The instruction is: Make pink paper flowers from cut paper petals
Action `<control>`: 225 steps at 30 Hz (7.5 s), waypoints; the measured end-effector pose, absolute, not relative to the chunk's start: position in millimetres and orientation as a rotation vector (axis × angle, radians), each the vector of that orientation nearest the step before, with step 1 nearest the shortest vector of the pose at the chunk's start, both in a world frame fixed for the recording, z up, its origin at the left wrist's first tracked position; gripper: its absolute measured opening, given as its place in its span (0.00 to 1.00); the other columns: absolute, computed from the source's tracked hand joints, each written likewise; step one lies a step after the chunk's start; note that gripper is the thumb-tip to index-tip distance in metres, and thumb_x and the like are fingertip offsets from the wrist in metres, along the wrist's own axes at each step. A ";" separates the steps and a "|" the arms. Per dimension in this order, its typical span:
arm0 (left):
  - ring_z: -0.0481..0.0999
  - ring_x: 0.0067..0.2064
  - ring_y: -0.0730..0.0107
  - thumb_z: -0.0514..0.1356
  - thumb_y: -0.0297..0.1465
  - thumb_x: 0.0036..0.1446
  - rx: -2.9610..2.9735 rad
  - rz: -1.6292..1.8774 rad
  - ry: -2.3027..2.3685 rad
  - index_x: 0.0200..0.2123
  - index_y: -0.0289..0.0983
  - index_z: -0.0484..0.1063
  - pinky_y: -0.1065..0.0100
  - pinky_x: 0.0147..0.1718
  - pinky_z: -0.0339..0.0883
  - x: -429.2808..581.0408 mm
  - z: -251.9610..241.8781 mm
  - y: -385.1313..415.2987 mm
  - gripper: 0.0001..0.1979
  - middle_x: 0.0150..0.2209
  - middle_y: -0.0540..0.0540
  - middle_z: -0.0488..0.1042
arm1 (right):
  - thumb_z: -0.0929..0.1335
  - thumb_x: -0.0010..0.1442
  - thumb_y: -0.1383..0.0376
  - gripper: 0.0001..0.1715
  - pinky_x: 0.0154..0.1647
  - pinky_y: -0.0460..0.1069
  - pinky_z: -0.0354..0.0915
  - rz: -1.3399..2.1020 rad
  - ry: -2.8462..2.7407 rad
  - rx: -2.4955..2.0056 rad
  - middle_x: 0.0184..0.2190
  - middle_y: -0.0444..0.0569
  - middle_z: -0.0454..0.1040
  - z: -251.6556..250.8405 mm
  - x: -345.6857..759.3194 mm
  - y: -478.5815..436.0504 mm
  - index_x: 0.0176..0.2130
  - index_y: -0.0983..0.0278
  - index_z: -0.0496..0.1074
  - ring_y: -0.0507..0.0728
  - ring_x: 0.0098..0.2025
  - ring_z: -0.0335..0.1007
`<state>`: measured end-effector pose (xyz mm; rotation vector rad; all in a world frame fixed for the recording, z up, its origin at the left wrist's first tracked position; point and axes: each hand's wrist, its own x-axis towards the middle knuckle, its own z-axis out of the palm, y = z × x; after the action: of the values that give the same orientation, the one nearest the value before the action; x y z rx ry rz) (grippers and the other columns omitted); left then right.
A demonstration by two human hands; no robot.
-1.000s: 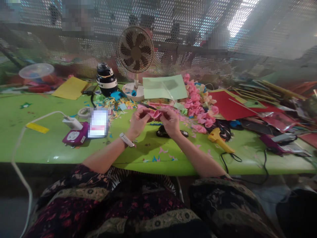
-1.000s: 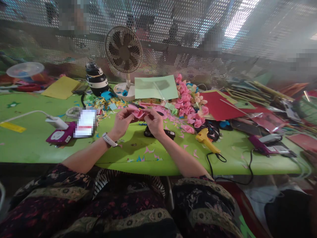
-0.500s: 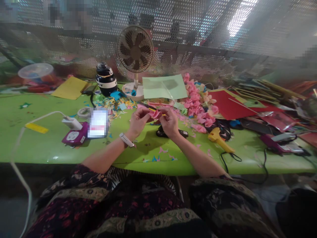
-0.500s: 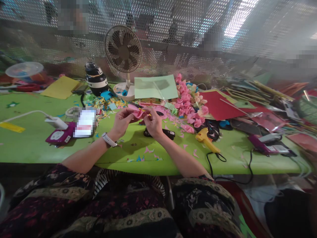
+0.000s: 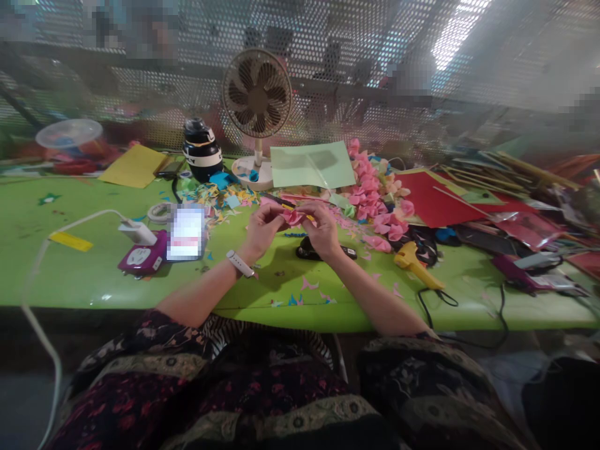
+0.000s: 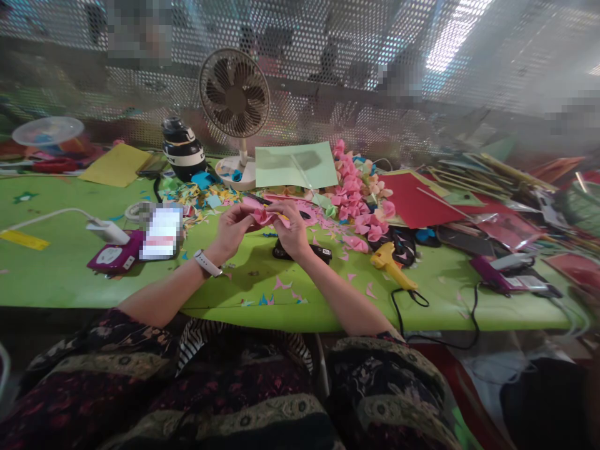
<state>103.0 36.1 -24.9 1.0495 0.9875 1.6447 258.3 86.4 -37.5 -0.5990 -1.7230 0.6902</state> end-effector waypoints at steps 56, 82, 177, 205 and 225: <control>0.83 0.39 0.64 0.68 0.39 0.57 1.403 1.549 0.965 0.46 0.34 0.75 0.63 0.40 0.80 90.3 -35.8 45.5 0.18 0.39 0.41 0.82 | 0.69 0.64 0.63 0.09 0.50 0.57 0.73 0.460 -1.948 -0.712 0.41 0.49 0.82 -26.4 266.9 89.3 0.40 0.59 0.81 0.60 0.45 0.78; 0.83 0.31 0.68 0.71 0.39 0.55 1.168 1.290 1.110 0.33 0.34 0.75 0.67 0.34 0.79 90.6 -29.1 44.0 0.14 0.31 0.44 0.82 | 0.68 0.61 0.60 0.09 0.43 0.54 0.73 0.536 -1.931 -0.840 0.34 0.48 0.82 -20.2 266.4 84.3 0.33 0.60 0.78 0.59 0.37 0.77; 0.79 0.26 0.64 0.59 0.34 0.61 1.727 0.855 1.743 0.35 0.36 0.77 0.67 0.30 0.70 68.6 -32.6 51.0 0.09 0.24 0.46 0.78 | 0.67 0.62 0.70 0.12 0.31 0.47 0.71 0.707 -1.845 -1.570 0.31 0.49 0.83 -16.6 336.1 164.4 0.35 0.67 0.83 0.54 0.29 0.78; 0.76 0.29 0.64 0.59 0.39 0.61 1.715 0.925 1.966 0.27 0.38 0.73 0.68 0.30 0.63 53.4 -19.2 52.8 0.14 0.23 0.47 0.76 | 0.68 0.66 0.65 0.14 0.35 0.49 0.63 0.717 -2.439 -1.382 0.33 0.47 0.81 3.0 311.7 128.0 0.42 0.62 0.84 0.51 0.30 0.69; 0.80 0.44 0.48 0.75 0.37 0.40 1.911 0.298 2.037 0.30 0.39 0.75 0.64 0.38 0.67 5.9 -11.6 63.1 0.16 0.36 0.41 0.81 | 0.70 0.65 0.59 0.17 0.34 0.49 0.65 0.776 -2.314 -1.334 0.34 0.49 0.82 -3.3 301.1 122.6 0.49 0.63 0.81 0.53 0.29 0.69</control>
<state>5.9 63.1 -11.6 1.9108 2.0370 0.2976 301.1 122.6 -3.3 -1.3338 -2.3140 0.7765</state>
